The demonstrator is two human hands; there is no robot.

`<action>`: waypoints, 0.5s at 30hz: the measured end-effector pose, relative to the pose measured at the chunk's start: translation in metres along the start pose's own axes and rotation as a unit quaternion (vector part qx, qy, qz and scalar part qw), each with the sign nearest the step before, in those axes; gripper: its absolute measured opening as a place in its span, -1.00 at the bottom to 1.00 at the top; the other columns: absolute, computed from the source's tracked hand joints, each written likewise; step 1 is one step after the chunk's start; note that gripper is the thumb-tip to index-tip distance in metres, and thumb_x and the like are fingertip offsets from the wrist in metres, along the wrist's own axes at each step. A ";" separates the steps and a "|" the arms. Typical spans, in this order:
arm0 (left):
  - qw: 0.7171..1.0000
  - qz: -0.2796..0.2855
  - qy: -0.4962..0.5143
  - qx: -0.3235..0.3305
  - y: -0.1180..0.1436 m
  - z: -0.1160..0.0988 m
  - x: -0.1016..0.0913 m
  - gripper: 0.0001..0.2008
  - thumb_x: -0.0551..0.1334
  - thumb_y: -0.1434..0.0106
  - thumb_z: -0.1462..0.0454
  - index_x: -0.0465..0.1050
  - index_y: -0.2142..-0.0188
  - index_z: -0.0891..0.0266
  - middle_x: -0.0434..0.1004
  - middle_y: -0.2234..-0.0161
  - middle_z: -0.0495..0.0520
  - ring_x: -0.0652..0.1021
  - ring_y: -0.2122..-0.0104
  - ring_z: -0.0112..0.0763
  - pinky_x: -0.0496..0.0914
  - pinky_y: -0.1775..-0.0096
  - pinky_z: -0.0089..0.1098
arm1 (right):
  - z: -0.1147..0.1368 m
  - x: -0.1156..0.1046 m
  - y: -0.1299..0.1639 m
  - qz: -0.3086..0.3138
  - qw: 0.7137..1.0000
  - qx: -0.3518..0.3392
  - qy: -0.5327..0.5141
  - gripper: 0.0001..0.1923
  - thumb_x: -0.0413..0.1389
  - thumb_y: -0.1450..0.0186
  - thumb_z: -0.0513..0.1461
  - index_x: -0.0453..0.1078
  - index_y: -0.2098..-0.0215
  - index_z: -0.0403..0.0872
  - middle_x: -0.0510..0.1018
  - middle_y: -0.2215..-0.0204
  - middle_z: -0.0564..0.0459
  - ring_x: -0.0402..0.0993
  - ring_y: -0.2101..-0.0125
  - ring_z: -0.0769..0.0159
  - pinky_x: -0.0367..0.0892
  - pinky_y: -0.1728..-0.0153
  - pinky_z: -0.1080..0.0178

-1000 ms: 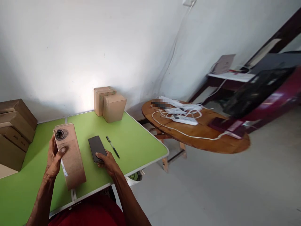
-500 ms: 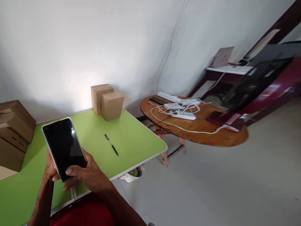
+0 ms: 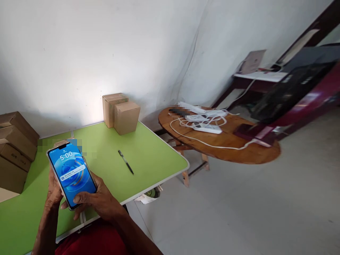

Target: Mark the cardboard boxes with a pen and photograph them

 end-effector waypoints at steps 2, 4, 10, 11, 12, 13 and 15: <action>1.000 0.001 0.005 0.000 0.000 0.000 -0.002 0.18 0.52 0.01 -0.44 0.38 -0.47 0.02 0.56 -0.33 0.34 0.57 -0.34 0.33 0.60 -0.26 0.14 | 0.000 -0.001 0.001 0.000 1.000 0.002 0.004 -0.28 0.65 -0.16 -0.06 0.51 -0.16 -0.04 0.78 0.15 -0.02 0.84 0.28 0.09 0.60 0.54 0.36; 1.000 -0.003 0.005 0.001 0.000 0.000 -0.004 0.14 0.54 -0.01 -0.41 0.39 -0.45 0.03 0.53 -0.36 0.34 0.56 -0.35 0.30 0.58 -0.26 0.10 | 0.001 -0.002 0.003 0.003 1.000 0.000 0.005 -0.28 0.64 -0.17 -0.06 0.50 -0.17 -0.05 0.78 0.19 -0.01 0.83 0.30 0.09 0.59 0.54 0.36; 0.998 -0.064 0.017 -0.024 0.000 0.002 -0.032 -0.13 0.55 -0.08 -0.18 0.44 -0.30 0.05 0.59 -0.23 0.19 0.57 -0.22 0.12 0.52 -0.17 -0.08 | 0.005 -0.014 0.004 -0.011 1.000 -0.021 0.018 -0.37 0.63 -0.18 -0.05 0.51 -0.07 -0.05 0.77 0.26 0.03 0.79 0.38 0.14 0.57 0.57 0.34; 0.996 -0.085 0.018 -0.024 0.000 0.002 -0.041 -0.17 0.54 -0.07 -0.16 0.45 -0.26 0.05 0.59 -0.18 0.16 0.57 -0.17 0.07 0.51 -0.12 -0.12 | 0.005 -0.019 0.002 -0.022 0.999 -0.026 0.023 -0.38 0.63 -0.18 -0.03 0.51 -0.05 -0.05 0.77 0.26 0.02 0.79 0.38 0.14 0.56 0.59 0.34; 0.994 -0.106 0.016 -0.022 0.001 0.001 -0.051 -0.20 0.54 -0.06 -0.14 0.46 -0.22 0.05 0.59 -0.13 0.13 0.56 -0.12 0.02 0.49 -0.08 -0.16 | 0.004 -0.026 -0.001 -0.037 0.998 -0.030 0.030 -0.38 0.62 -0.18 -0.01 0.51 -0.04 -0.05 0.76 0.25 0.01 0.79 0.38 0.14 0.54 0.59 0.35; 0.992 -0.124 0.011 -0.018 0.002 0.000 -0.060 -0.23 0.53 -0.04 -0.13 0.47 -0.19 0.05 0.58 -0.08 0.10 0.54 -0.07 -0.02 0.47 -0.04 -0.19 | 0.002 -0.034 -0.005 -0.054 0.997 -0.034 0.038 -0.36 0.62 -0.18 0.01 0.51 -0.05 -0.06 0.76 0.24 0.00 0.79 0.38 0.15 0.52 0.60 0.36; 0.989 -0.144 0.001 -0.014 0.005 -0.002 -0.075 -0.30 0.52 -0.05 -0.11 0.48 -0.13 0.05 0.55 -0.03 0.07 0.51 -0.02 -0.06 0.43 -0.02 -0.20 | -0.003 -0.052 -0.014 -0.099 0.993 -0.041 0.057 -0.31 0.62 -0.14 0.07 0.51 -0.05 -0.06 0.75 0.22 0.00 0.78 0.40 0.16 0.51 0.60 0.36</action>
Point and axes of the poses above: each hand's wrist, its own y-axis away from the middle knuckle, its own x-axis out of the palm, z = x × y, the point moved 6 cm from there along -y, towards the middle knuckle
